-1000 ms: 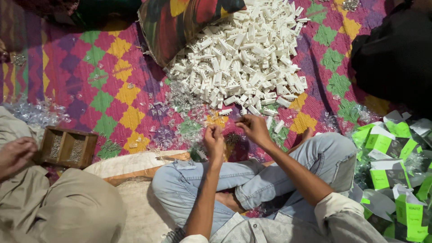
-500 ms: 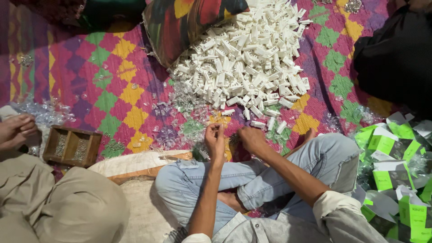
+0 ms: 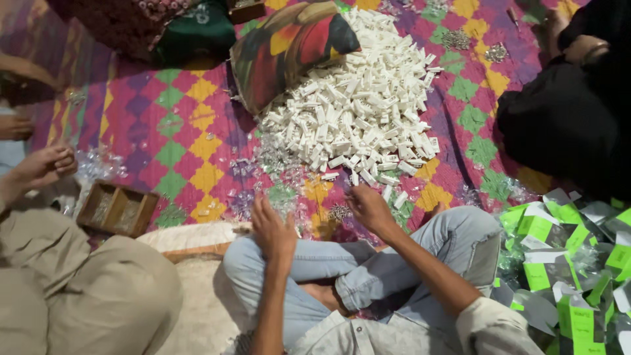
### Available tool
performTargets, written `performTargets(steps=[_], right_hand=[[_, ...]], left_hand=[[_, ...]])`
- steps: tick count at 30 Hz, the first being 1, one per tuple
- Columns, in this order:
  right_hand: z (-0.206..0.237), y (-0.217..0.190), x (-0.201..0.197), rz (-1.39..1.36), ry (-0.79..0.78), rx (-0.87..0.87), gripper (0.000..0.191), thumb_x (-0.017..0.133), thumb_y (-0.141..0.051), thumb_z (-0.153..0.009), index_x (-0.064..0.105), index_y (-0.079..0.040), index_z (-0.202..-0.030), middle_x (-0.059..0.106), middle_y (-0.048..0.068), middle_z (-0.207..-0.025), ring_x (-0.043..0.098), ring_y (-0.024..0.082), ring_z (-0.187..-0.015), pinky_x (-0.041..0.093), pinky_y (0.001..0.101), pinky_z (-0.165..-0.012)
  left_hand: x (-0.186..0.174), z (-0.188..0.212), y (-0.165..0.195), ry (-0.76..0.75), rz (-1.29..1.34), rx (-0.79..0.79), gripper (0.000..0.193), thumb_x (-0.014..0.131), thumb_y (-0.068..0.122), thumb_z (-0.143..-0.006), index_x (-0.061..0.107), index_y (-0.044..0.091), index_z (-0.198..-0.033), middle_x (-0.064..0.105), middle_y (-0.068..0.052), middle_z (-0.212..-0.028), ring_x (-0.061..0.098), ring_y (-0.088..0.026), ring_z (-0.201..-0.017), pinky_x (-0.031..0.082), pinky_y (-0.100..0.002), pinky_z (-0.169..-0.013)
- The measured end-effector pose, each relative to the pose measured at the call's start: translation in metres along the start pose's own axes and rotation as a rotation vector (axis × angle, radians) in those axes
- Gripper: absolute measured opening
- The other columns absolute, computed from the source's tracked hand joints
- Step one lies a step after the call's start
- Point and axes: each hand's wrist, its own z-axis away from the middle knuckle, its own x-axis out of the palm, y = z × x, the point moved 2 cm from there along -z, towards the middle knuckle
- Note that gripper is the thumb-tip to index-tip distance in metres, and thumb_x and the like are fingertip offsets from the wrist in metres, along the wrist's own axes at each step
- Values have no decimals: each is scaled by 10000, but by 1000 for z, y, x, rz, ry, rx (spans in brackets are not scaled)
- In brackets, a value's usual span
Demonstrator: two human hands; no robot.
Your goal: The person sits on the floor and assembles small white plastic electrical components by hand. They pick up a component, insert a metal pin, and place the finished unit aside, repeating this process continuously.
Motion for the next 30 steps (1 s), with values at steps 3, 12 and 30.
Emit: performTargets(steps=[3, 12, 30], right_hand=[[41, 4, -33, 87, 105, -168, 179, 703, -258, -937, 667, -131, -1057, 711, 125, -890, 692, 341, -783, 545, 474, -650], [117, 49, -172, 677, -237, -152, 121, 616, -167, -857, 683, -116, -945, 731, 101, -888, 709, 337, -907, 563, 471, -656], [208, -68, -98, 647, -403, -58, 194, 635, -194, -882, 753, -182, -1036, 744, 173, -904, 735, 371, -846, 560, 550, -754]], left_hand=[[-56, 32, -19, -79, -350, 41, 736, 731, 447, -851, 498, -13, -1376, 433, -232, -1512, 415, -411, -1376, 367, -558, -1097], [-98, 81, -57, -245, -178, 63, 694, 707, 587, -826, 677, 41, -1253, 673, -198, -1237, 635, -396, -1125, 516, -495, -957], [-12, 156, 47, -985, -480, 301, 1007, 358, 917, -826, 756, 66, -1188, 727, -186, -1210, 706, -332, -1132, 546, -435, -929]])
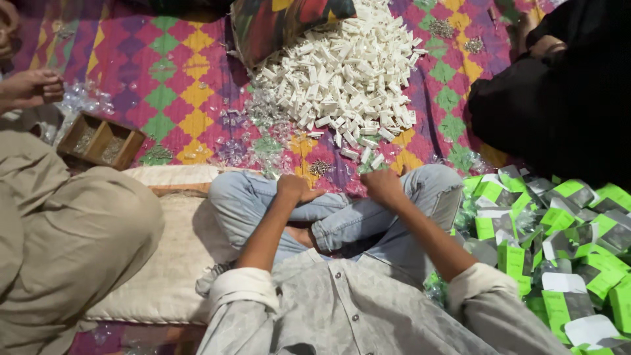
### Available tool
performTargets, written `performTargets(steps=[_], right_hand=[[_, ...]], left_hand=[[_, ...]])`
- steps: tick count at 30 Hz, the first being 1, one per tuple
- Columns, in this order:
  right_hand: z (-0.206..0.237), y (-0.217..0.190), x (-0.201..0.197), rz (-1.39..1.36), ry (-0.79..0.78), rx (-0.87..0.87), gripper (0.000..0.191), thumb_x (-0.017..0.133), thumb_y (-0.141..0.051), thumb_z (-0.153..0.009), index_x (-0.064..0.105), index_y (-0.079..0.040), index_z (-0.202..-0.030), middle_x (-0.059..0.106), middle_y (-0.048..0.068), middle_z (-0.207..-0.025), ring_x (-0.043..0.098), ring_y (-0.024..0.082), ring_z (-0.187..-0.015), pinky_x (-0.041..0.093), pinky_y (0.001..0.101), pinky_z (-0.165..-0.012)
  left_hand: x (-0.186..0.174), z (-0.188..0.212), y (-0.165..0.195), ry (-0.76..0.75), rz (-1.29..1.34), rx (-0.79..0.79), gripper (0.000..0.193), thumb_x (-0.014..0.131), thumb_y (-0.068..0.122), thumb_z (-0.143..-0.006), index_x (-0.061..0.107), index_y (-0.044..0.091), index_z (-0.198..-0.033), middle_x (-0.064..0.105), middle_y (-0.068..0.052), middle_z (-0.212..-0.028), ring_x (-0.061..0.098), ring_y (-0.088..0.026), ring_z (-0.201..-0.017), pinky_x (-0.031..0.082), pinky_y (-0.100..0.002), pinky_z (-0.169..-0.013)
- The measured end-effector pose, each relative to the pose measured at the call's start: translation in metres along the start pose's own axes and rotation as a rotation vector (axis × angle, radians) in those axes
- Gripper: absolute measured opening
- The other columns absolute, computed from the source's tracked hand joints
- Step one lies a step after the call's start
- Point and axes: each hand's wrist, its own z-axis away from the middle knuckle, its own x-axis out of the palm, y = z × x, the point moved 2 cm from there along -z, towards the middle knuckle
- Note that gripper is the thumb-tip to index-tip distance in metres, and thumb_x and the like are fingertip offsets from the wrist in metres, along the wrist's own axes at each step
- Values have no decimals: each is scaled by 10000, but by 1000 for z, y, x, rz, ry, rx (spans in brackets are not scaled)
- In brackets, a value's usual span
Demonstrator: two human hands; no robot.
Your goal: The person sits on the floor and assembles small white plastic electrical components by hand. They pick up a component, insert a metal pin, and place the finished unit aside, repeating this process continuously.
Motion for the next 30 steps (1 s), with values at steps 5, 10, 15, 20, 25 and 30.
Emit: performTargets(steps=[5, 10, 15, 20, 25, 30], right_hand=[[7, -66, -7, -130, -57, 32, 228, 605, -285, -938, 721, -120, -1045, 740, 195, -908, 722, 401, -849, 565, 543, -744], [17, -70, -23, -296, 7, 50, 297, 586, -341, -928, 729, -88, -993, 723, 240, -892, 696, 448, -829, 542, 567, -748], [30, -53, -39, -465, 71, 173, 353, 569, -358, -915, 731, -44, -928, 717, 257, -929, 690, 460, -889, 530, 560, -813], [42, -40, -50, -596, 178, 271, 376, 593, -365, -891, 716, -17, -958, 711, 278, -920, 679, 469, -893, 524, 560, -800], [53, -31, -49, -545, 102, 332, 383, 561, -358, -930, 750, -26, -909, 717, 271, -913, 689, 462, -900, 529, 553, -833], [41, -22, -50, -583, 60, 302, 396, 556, -384, -936, 763, -50, -896, 724, 256, -913, 696, 455, -881, 534, 542, -830]], left_hand=[[-11, 21, 9, 28, 15, -16, 986, 379, 904, -821, 776, 66, -1157, 744, -165, -1177, 712, -308, -1118, 553, -432, -895], [-15, 40, 21, 134, -17, -50, 956, 406, 897, -828, 786, 64, -1102, 767, -145, -1108, 731, -291, -1061, 561, -414, -843], [-24, 50, 42, 256, -73, -52, 893, 420, 858, -864, 801, 73, -1049, 768, -140, -1035, 734, -289, -995, 547, -413, -803], [-38, 61, 64, 261, -60, -115, 854, 425, 839, -904, 813, 86, -1022, 781, -129, -982, 744, -285, -966, 546, -415, -783], [-41, 72, 82, 229, -112, -162, 845, 418, 818, -939, 819, 82, -1043, 790, -113, -996, 753, -267, -969, 564, -410, -783], [-48, 49, 99, 151, -114, -134, 791, 372, 741, -970, 764, 78, -1147, 725, -150, -1185, 689, -295, -1110, 519, -441, -903]])
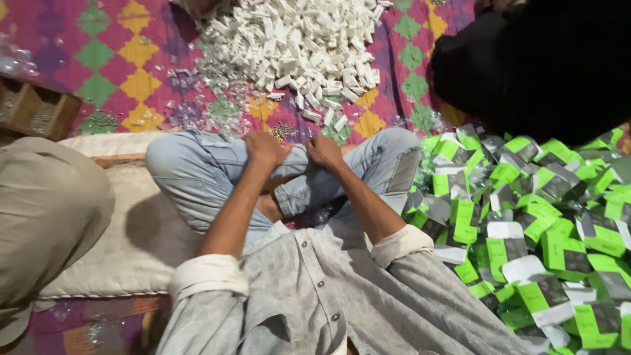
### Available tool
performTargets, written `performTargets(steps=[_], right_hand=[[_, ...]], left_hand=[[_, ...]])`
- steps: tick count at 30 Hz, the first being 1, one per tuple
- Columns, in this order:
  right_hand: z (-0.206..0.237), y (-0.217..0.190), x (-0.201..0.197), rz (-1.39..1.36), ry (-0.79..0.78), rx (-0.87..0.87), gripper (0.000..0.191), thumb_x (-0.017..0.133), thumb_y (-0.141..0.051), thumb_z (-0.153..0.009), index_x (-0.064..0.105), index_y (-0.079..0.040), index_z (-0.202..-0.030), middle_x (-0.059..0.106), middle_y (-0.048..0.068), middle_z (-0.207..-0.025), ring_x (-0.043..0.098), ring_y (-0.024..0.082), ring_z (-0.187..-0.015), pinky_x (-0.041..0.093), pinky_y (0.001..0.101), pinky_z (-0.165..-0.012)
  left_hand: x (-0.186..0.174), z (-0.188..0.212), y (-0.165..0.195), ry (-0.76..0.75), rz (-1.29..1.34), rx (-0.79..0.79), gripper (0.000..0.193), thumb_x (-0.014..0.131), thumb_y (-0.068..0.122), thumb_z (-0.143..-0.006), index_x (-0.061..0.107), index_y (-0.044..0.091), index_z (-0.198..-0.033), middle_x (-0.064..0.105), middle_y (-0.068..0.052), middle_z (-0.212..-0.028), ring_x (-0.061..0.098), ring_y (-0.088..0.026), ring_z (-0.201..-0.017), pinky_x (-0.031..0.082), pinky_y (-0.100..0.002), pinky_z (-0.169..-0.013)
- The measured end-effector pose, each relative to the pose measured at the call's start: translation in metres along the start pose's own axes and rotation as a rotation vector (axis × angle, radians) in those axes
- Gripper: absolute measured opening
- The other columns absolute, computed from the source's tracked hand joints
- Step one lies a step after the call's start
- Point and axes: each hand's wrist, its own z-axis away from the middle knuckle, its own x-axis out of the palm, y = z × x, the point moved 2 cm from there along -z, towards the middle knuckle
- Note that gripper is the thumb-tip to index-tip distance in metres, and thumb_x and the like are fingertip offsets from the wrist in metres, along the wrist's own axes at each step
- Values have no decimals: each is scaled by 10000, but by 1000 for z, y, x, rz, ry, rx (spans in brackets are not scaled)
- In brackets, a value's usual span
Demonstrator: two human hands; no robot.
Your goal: The person sits on the floor and assembles small white plastic electrical components by hand. They pick up a component, insert a metal pin, and place the finished unit aside, repeating this process continuously.
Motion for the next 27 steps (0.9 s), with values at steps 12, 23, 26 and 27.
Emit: performTargets(steps=[12, 23, 26, 27], right_hand=[[-50, 11, 11, 164, -66, -79, 299, 602, -309, -877, 764, -68, -950, 724, 255, -952, 692, 448, -917, 535, 545, -836], [-51, -18, 32, 335, -300, -170, 438, 544, -418, -941, 771, -44, -975, 725, 260, -983, 692, 451, -938, 534, 546, -862], [-50, -25, 33, 499, -327, -274, 442, 537, -401, -929, 781, -33, -955, 733, 250, -992, 706, 442, -940, 550, 542, -857], [-49, -30, 33, 555, -311, -332, 432, 543, -392, -913, 787, -37, -938, 739, 240, -985, 713, 433, -936, 558, 535, -856]], left_hand=[[-1, -39, 36, -42, 153, 123, 611, 366, 540, -1030, 762, 92, -1151, 710, -162, -1215, 680, -312, -1137, 519, -447, -937], [14, 0, 9, 113, 65, 123, 577, 415, 556, -1012, 818, 143, -1011, 770, -83, -1088, 718, -247, -1043, 550, -409, -801], [21, 4, 10, 141, 70, 99, 527, 440, 528, -1012, 823, 168, -971, 779, -61, -1024, 733, -249, -966, 554, -419, -746], [22, 6, 10, 140, 87, 84, 507, 446, 512, -1017, 822, 176, -960, 783, -52, -997, 745, -252, -924, 560, -427, -721]])
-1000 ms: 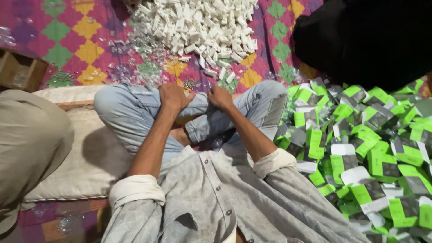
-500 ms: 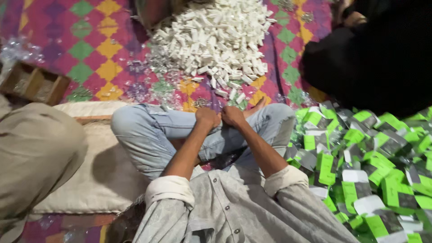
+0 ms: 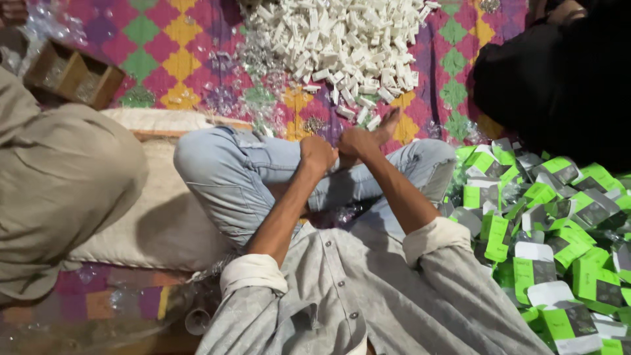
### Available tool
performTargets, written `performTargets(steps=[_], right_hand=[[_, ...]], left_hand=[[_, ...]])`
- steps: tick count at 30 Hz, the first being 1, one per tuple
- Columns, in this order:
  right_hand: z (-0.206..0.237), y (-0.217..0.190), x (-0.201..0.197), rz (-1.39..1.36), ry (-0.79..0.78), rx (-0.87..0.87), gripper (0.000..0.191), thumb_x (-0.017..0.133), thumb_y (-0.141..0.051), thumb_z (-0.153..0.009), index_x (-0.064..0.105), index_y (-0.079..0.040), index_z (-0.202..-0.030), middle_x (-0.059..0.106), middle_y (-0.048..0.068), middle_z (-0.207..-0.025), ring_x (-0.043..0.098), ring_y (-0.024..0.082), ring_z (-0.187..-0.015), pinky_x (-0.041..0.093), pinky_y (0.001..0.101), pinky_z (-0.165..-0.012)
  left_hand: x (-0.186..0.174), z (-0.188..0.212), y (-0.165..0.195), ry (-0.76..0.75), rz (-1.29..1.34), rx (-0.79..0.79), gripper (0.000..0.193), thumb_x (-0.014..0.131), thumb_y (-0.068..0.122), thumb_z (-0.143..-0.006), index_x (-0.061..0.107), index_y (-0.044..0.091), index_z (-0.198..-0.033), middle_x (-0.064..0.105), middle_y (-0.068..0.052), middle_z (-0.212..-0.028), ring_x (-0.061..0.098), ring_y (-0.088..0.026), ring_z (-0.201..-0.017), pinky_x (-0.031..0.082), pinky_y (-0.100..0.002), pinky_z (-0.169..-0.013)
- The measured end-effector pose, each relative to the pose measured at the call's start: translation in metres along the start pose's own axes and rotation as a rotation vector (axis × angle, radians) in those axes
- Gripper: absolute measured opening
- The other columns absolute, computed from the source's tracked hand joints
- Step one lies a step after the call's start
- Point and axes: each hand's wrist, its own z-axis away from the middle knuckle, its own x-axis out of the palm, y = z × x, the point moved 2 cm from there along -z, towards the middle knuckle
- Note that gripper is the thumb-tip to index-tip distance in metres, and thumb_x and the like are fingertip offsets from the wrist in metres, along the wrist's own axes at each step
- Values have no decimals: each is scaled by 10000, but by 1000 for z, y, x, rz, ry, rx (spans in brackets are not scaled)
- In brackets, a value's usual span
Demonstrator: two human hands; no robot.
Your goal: The person sits on the floor and assembles small white plastic electrical components by hand. They pick up a component, insert a metal pin, and place the finished unit aside, repeating this process continuously.
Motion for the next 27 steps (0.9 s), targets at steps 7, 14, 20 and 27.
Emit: performTargets(steps=[7, 14, 20, 27], right_hand=[[2, -8, -24, 70, 28, -152, 419, 557, -421, -918, 774, -64, -879, 727, 237, -863, 708, 444, -829, 554, 549, -778], [66, 36, 31, 35, 160, -10, 388, 573, -379, -935, 751, -64, -794, 710, 229, -760, 698, 443, -714, 545, 556, -654], [85, 36, 87, 122, 251, 100, 295, 607, -276, -883, 727, -77, -702, 701, 201, -683, 709, 368, -605, 557, 496, -555], [21, 53, 102, 84, 267, 107, 239, 638, -258, -891, 695, -98, -723, 706, 173, -673, 724, 335, -605, 568, 453, -536]], left_hand=[[1, 25, -13, 227, 84, -103, 511, 548, 572, -962, 823, 165, -821, 770, -45, -811, 752, -226, -805, 551, -398, -668], [39, 43, 32, 202, 60, 64, 480, 573, 580, -912, 808, 186, -771, 760, -39, -766, 749, -218, -738, 546, -393, -602], [66, 38, 28, 139, 125, 148, 555, 549, 615, -946, 798, 170, -727, 745, -52, -693, 736, -217, -689, 524, -394, -611], [79, -19, -17, 195, 189, 166, 587, 552, 613, -944, 788, 141, -689, 731, -83, -654, 724, -239, -638, 524, -411, -596]])
